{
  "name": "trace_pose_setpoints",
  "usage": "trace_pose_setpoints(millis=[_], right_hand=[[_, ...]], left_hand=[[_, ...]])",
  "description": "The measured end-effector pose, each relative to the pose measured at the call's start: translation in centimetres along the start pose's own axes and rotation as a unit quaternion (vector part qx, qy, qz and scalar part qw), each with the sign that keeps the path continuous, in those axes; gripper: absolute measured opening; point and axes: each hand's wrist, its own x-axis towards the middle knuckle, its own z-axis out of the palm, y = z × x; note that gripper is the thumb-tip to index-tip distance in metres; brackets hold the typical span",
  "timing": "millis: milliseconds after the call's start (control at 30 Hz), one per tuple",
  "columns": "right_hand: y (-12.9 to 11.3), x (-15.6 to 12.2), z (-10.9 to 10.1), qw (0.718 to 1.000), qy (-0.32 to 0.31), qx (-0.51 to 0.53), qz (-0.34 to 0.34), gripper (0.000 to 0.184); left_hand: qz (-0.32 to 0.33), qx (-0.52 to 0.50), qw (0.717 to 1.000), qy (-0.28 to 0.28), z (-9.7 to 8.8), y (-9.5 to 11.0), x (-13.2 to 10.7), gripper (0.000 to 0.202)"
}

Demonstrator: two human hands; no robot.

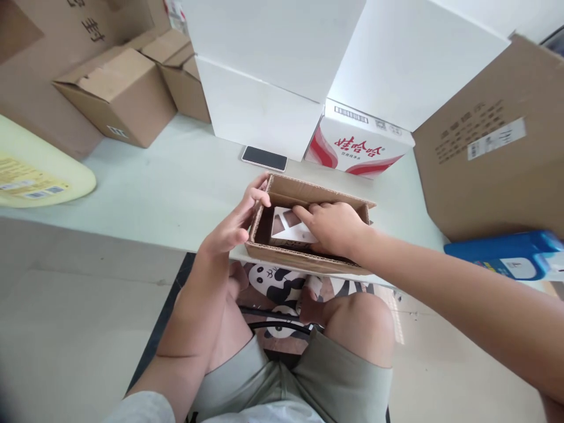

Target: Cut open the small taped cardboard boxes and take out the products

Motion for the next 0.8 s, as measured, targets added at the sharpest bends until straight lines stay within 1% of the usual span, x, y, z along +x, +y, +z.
trace_pose_setpoints(millis=[67,167,233,333,400,533,600,667,733,800], right_hand=[[0.3,-0.4,-0.3,1.000,0.014,0.027,0.008,0.068],[1.7,-1.6,-1.0,0.995,0.047,0.084,0.033,0.073],[2.8,-2.5,-1.1,0.990,0.076,0.113,0.044,0.076],[4.3,-3.9,-0.7,0.978,0.131,0.153,0.051,0.078],[4.9,-4.5,-0.3,0.969,0.165,0.177,0.051,0.079],[5.7,-5.1,0.1,0.952,0.210,0.216,0.051,0.078],[6.2,-5.3,0.0,0.944,0.226,0.234,0.054,0.076],[6.7,-5.8,-0.4,0.937,0.241,0.246,0.061,0.075],[7.4,-6.5,-0.9,0.928,0.255,0.260,0.076,0.075],[8.2,-7.6,-1.4,0.913,0.278,0.282,0.094,0.077]], left_hand=[[0.004,-0.005,1.000,-0.016,-0.4,-0.8,-0.3,0.101],[-0.003,0.007,0.999,-0.034,-1.1,-1.8,-0.7,0.137],[-0.011,0.018,0.998,-0.056,-1.3,-2.2,-0.9,0.148],[-0.019,0.025,0.996,-0.081,-1.3,-2.6,-1.0,0.152],[-0.024,0.020,0.996,-0.078,-1.1,-2.8,-1.0,0.151],[-0.040,-0.003,0.997,-0.068,-0.6,-3.3,-0.6,0.149],[-0.035,-0.004,0.998,-0.054,-0.5,-3.5,-0.4,0.148],[-0.020,0.000,0.999,-0.026,-0.4,-3.7,-0.2,0.145],[-0.012,0.002,1.000,-0.002,-0.3,-3.7,-0.1,0.142],[-0.014,0.003,1.000,0.008,-0.2,-3.7,0.0,0.139]])
